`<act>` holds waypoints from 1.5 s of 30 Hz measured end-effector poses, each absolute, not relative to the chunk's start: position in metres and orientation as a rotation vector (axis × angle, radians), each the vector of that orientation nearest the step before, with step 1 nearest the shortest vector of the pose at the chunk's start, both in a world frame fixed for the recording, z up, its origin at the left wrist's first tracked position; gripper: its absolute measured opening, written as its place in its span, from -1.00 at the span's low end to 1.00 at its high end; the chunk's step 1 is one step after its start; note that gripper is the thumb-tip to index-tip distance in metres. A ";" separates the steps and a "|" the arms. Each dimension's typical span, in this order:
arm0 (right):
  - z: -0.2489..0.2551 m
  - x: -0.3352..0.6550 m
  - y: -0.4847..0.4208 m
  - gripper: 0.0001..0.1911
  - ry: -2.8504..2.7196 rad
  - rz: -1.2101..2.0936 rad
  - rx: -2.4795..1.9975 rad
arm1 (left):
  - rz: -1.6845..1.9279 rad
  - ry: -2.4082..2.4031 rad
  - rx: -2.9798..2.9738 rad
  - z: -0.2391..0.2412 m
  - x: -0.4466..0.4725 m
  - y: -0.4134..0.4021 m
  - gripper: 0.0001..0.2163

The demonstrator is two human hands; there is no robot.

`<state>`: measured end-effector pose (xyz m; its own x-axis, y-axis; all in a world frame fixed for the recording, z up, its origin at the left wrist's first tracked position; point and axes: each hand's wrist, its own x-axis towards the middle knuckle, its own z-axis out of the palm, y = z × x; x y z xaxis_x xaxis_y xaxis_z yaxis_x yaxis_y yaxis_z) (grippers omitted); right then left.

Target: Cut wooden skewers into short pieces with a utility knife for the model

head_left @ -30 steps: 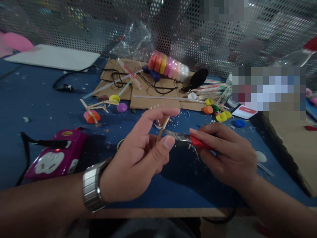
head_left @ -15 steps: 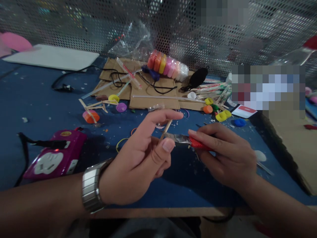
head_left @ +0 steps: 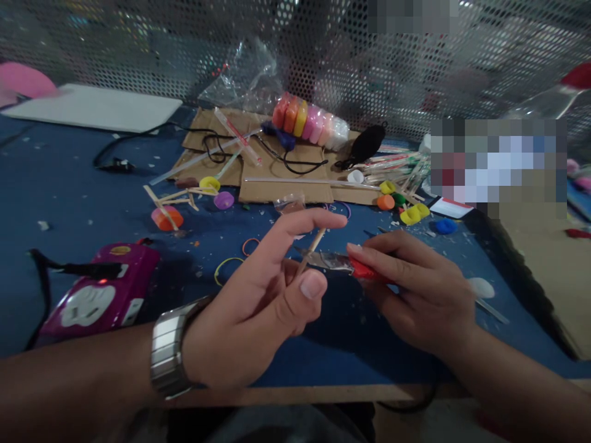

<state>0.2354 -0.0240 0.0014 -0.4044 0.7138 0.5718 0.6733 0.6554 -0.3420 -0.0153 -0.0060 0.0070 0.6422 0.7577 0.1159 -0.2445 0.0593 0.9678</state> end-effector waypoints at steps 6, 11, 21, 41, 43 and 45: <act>-0.001 0.234 -0.025 -0.45 -2.169 0.068 -1.078 | 0.754 0.468 1.236 0.006 -0.016 -0.006 -0.65; 0.000 0.234 -0.026 -0.50 -2.188 0.080 -1.066 | 0.734 0.431 1.156 0.005 -0.015 -0.009 -0.67; 0.004 0.235 -0.023 -0.47 -2.167 0.103 -1.020 | 0.731 0.438 1.104 0.012 -0.013 -0.008 -0.73; 0.002 0.235 -0.021 -0.48 -2.144 0.110 -0.997 | 0.823 0.479 1.161 0.010 -0.017 -0.008 -0.76; 0.002 0.236 -0.020 -0.49 -2.145 0.102 -0.999 | 0.832 0.472 1.166 0.011 -0.017 -0.008 -0.76; 0.002 0.236 -0.020 -0.49 -2.148 0.101 -0.996 | 0.840 0.476 1.173 0.012 -0.017 -0.007 -0.77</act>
<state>0.2364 -0.0197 0.0022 -0.4137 0.6837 0.6012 0.6240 0.6938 -0.3596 -0.0174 -0.0071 0.0122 0.6166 0.7818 0.0920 -0.3228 0.1446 0.9353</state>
